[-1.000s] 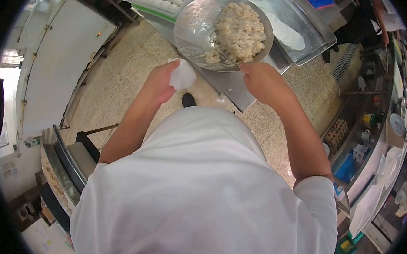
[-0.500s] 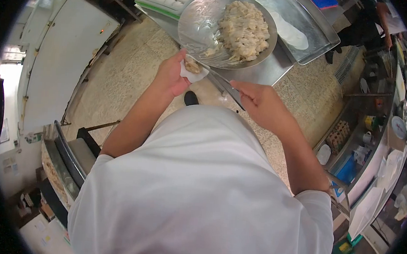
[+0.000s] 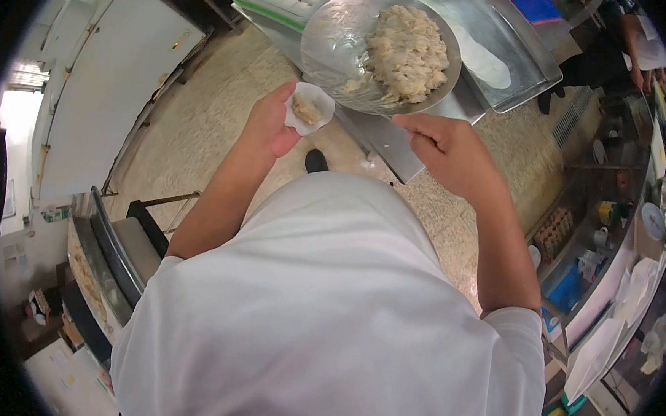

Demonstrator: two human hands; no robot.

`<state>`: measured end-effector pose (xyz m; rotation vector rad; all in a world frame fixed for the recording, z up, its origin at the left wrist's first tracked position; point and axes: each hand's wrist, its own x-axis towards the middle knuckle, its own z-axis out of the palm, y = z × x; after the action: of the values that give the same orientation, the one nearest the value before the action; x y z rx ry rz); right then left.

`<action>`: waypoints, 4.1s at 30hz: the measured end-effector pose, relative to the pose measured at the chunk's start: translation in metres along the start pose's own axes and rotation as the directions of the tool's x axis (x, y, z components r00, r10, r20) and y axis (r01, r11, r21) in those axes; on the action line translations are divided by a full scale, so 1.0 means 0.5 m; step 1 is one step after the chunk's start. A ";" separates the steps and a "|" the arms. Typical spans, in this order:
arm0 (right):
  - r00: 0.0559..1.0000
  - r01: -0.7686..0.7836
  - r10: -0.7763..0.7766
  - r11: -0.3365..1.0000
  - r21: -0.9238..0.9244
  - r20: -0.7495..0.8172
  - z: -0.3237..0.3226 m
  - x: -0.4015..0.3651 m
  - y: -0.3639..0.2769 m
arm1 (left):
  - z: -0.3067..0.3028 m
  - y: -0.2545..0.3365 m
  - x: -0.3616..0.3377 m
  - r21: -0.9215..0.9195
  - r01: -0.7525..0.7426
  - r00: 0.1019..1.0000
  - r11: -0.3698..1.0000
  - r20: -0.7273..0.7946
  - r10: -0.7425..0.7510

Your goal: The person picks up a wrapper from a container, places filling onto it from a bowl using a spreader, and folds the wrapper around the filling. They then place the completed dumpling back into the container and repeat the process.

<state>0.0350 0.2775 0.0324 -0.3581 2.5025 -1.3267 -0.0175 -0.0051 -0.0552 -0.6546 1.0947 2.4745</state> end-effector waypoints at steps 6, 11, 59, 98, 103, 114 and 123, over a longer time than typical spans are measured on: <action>0.973 0.224 -0.227 0.972 -0.070 -0.033 0.042 -0.016 -0.004 | 0.016 0.025 -0.023 0.032 -0.001 1.000 0.999 0.009 0.000; 0.984 0.176 -0.165 0.954 -0.243 0.063 0.051 -0.014 0.005 | 0.020 0.032 -0.030 0.032 0.012 0.997 0.999 0.079 -0.015; 0.997 0.044 -0.004 0.829 0.558 -0.073 0.160 0.081 -0.014 | 0.058 0.011 -0.139 0.226 0.003 0.953 0.974 0.294 -0.071; 0.930 0.349 -0.324 0.925 0.150 -0.172 0.156 0.072 0.016 | 0.073 -0.012 -0.139 0.468 -0.179 0.967 0.866 0.244 0.068; 0.968 0.222 -0.181 0.938 0.266 -0.172 0.152 0.070 0.003 | 0.077 -0.010 -0.140 0.640 -0.218 0.965 0.736 0.252 0.067; 0.930 0.339 -0.316 0.934 0.110 -0.188 0.155 0.070 0.029 | 0.085 -0.023 -0.138 0.658 -0.217 0.970 0.721 0.226 0.086; 0.944 0.301 -0.273 0.943 0.143 -0.186 0.150 0.072 0.031 | 0.095 -0.025 -0.126 0.719 -0.234 0.969 0.655 0.224 0.101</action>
<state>0.0274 0.2165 -0.0255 -0.6192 2.5141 -1.7344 0.0284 0.0305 -0.0003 -0.0835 1.9829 1.8697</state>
